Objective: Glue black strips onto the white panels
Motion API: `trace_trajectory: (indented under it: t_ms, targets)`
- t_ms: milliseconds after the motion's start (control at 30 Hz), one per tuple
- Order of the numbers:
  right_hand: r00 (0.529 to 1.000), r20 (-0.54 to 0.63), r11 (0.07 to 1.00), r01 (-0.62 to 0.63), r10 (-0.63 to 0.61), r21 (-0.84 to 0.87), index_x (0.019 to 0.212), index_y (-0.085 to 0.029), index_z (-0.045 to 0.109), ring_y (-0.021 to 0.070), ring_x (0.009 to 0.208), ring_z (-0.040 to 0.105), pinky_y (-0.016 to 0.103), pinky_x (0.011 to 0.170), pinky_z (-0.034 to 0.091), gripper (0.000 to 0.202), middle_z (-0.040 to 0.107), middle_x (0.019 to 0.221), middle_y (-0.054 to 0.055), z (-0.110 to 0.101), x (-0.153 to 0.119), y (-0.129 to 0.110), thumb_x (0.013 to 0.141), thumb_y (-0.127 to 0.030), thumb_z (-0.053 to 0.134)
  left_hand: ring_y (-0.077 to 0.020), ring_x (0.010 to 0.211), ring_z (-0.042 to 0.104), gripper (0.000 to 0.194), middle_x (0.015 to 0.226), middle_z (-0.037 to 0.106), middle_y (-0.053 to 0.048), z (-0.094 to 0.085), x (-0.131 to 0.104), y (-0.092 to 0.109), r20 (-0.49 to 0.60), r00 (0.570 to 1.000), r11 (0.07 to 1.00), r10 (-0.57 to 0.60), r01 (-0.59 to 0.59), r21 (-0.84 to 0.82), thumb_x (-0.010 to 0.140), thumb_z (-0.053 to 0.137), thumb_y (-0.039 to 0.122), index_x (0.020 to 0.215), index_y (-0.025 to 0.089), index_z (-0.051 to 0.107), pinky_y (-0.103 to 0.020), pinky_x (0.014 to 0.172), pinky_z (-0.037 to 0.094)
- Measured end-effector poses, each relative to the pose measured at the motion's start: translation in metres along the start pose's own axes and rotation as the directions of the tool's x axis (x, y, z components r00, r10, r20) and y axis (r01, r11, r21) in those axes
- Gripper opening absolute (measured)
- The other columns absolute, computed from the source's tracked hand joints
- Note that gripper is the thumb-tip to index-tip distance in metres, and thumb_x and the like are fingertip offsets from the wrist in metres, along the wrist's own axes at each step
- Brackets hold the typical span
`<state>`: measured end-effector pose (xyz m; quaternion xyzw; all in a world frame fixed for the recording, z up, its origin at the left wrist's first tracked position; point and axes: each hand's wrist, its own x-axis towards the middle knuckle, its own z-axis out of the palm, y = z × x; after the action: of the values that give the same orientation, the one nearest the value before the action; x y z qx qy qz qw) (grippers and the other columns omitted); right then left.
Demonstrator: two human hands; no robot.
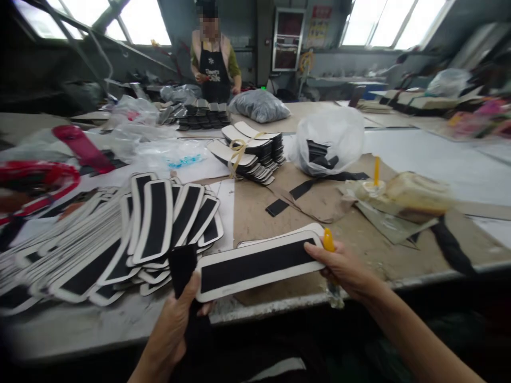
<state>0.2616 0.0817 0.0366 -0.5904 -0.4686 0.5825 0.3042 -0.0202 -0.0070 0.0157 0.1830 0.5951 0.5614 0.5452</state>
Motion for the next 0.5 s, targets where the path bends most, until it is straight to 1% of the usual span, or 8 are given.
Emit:
trace_trajectory:
  t_ms: [67,133,233,300,400,467,500]
  targets:
    - [0.998,0.062,0.997,0.000,-0.004,0.073,0.066,-0.017,0.045,0.0042,0.042,0.032,0.017,0.037,0.024,0.045,0.039,0.052,-0.007,0.004,0.003,0.000,0.070,-0.055,0.068,-0.0077,0.042,0.037,0.040,0.047,0.045,0.005,-0.003,0.005,0.001,-0.078,0.995,0.998,-0.058,0.060,0.017,0.059,0.078,0.045,0.065,0.017,0.050,-0.019,0.039,0.031]
    - [0.995,0.096,0.995,-0.003,-0.007,0.101,0.067,-0.017,0.044,0.0037,0.042,0.032,0.017,0.038,0.023,0.046,0.039,0.051,-0.007,0.005,0.006,-0.001,0.069,-0.055,0.069,-0.0085,0.043,0.040,0.040,0.051,0.048,0.005,-0.005,0.011,0.003,-0.130,0.989,0.997,-0.075,0.078,0.025,0.054,0.081,0.041,0.070,0.017,0.053,-0.019,0.039,0.034]
    - [0.995,0.099,0.997,-0.025,0.018,0.071,0.066,-0.017,0.044,0.0031,0.040,0.029,0.017,0.037,0.020,0.048,0.037,0.050,-0.008,0.008,0.009,-0.002,0.065,-0.056,0.072,-0.0095,0.044,0.043,0.042,0.057,0.053,0.004,-0.005,0.015,0.005,-0.154,0.985,0.996,-0.081,0.086,0.026,0.051,0.082,0.039,0.076,0.016,0.056,-0.019,0.039,0.036]
    - [0.995,0.101,0.998,-0.028,0.021,0.064,0.067,-0.017,0.044,0.0027,0.040,0.028,0.017,0.037,0.019,0.048,0.038,0.051,-0.008,0.011,0.009,-0.004,0.064,-0.055,0.072,-0.0085,0.042,0.041,0.042,0.055,0.051,0.004,-0.005,0.014,0.006,-0.161,0.981,0.993,-0.109,0.113,0.016,0.052,0.081,0.039,0.076,0.015,0.056,-0.019,0.038,0.034]
    - [0.994,0.111,0.990,-0.032,0.016,0.140,0.069,-0.017,0.044,0.0025,0.041,0.027,0.016,0.038,0.018,0.045,0.037,0.052,-0.008,0.018,0.010,-0.010,0.068,-0.053,0.070,-0.0071,0.041,0.037,0.040,0.051,0.045,0.006,-0.007,0.012,0.013,-0.126,0.989,0.997,-0.077,0.075,-0.014,0.057,0.079,0.041,0.072,0.015,0.053,-0.018,0.037,0.031]
    - [0.993,0.117,0.981,-0.034,0.012,0.191,0.069,-0.018,0.043,0.0026,0.041,0.025,0.016,0.038,0.017,0.044,0.034,0.051,-0.008,0.022,0.013,-0.014,0.072,-0.055,0.066,-0.0074,0.042,0.037,0.038,0.054,0.046,0.005,-0.010,0.013,0.025,-0.093,0.995,0.998,-0.028,0.022,-0.063,0.059,0.078,0.039,0.073,0.016,0.053,-0.018,0.037,0.032]
    - [0.993,0.116,0.978,-0.029,0.005,0.204,0.071,-0.018,0.045,0.0027,0.040,0.024,0.016,0.038,0.016,0.044,0.034,0.051,-0.008,0.024,0.015,-0.015,0.074,-0.057,0.064,-0.0077,0.043,0.038,0.036,0.057,0.047,0.005,-0.013,0.014,0.033,-0.102,0.995,0.995,0.003,-0.013,-0.099,0.059,0.079,0.037,0.074,0.016,0.053,-0.019,0.037,0.033]
